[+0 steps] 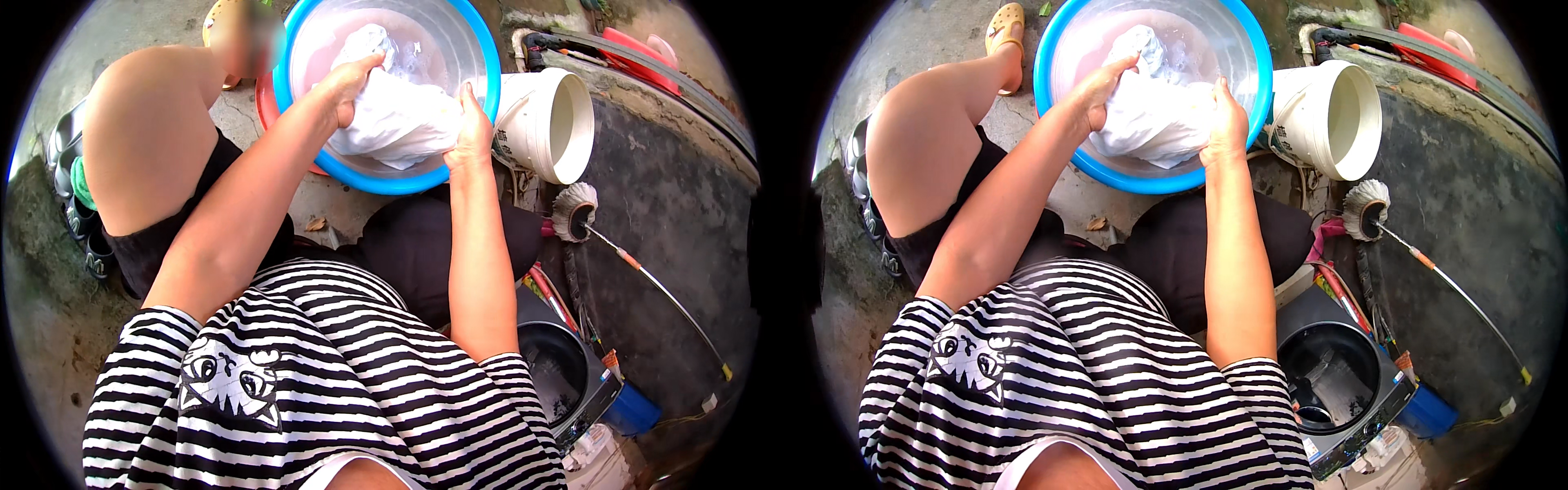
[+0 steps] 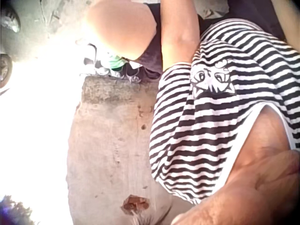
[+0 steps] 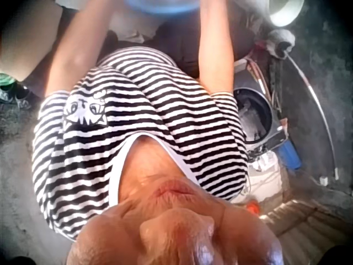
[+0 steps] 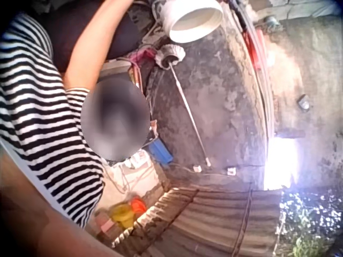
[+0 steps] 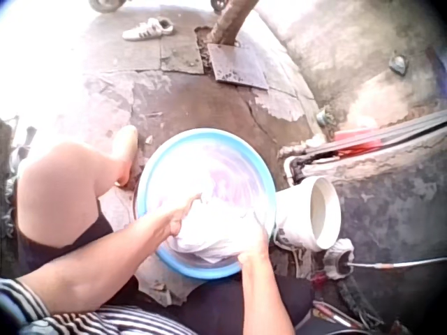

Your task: The person washes white clothes by hand in a blue basin filled with soapy water. They scrub various sections of the fabric against themselves and periodically lift the items to check them.

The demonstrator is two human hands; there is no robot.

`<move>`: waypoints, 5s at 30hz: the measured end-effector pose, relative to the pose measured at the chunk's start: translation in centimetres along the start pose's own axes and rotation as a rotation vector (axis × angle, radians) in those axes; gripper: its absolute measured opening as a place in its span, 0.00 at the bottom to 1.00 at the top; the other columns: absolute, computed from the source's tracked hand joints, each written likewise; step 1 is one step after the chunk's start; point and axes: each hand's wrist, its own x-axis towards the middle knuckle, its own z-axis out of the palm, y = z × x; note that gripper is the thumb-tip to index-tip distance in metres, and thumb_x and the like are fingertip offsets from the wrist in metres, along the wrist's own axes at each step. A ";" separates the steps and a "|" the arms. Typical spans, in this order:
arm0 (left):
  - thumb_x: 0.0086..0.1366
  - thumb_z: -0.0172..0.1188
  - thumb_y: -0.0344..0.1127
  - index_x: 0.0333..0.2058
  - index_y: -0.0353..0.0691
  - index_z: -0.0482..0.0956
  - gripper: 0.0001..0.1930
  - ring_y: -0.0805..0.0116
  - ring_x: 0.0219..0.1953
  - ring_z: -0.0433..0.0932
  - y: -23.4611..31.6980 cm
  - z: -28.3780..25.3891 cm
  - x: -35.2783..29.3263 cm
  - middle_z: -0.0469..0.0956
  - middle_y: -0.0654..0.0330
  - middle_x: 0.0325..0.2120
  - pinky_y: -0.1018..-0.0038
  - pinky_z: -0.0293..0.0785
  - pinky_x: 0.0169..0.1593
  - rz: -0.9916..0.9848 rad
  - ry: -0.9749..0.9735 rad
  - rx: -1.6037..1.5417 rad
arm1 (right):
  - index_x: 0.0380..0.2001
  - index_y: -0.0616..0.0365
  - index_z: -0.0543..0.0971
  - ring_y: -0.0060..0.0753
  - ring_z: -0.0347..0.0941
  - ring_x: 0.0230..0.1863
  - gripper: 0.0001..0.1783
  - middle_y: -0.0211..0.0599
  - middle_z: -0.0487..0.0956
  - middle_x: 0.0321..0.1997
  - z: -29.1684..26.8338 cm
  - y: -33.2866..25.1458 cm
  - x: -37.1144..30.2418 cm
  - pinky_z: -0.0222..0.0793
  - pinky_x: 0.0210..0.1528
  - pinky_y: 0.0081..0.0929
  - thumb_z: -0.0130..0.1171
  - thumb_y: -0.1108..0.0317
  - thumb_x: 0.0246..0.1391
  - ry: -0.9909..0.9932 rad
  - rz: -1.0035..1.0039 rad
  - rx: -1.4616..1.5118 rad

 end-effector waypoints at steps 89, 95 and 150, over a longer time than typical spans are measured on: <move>0.55 0.60 0.41 0.36 0.38 0.79 0.14 0.77 0.28 0.75 25.0 -40.6 -12.5 0.79 0.62 0.27 0.79 0.70 0.34 0.983 0.722 1.086 | 0.45 0.66 0.71 0.34 0.71 0.46 0.21 0.42 0.74 0.45 -1.4 0.6 -2.0 0.65 0.49 0.31 0.52 0.60 0.55 -0.206 0.100 -0.181; 0.60 0.55 0.45 0.39 0.37 0.77 0.17 0.74 0.36 0.75 23.4 -14.3 -19.0 0.78 0.62 0.32 0.78 0.69 0.41 1.281 0.248 1.415 | 0.33 0.64 0.76 0.27 0.74 0.35 0.09 0.35 0.78 0.33 -0.6 -1.3 -5.1 0.69 0.40 0.24 0.55 0.68 0.53 -0.337 0.062 -0.140; 0.61 0.49 0.41 0.34 0.32 0.74 0.15 0.71 0.25 0.71 -1.6 1.2 13.1 0.74 0.58 0.26 0.72 0.65 0.25 0.083 0.421 -0.485 | 0.17 0.62 0.74 0.57 0.71 0.25 0.25 0.54 0.73 0.19 5.5 3.8 12.9 0.64 0.28 0.45 0.45 0.51 0.54 -0.272 -0.492 -1.499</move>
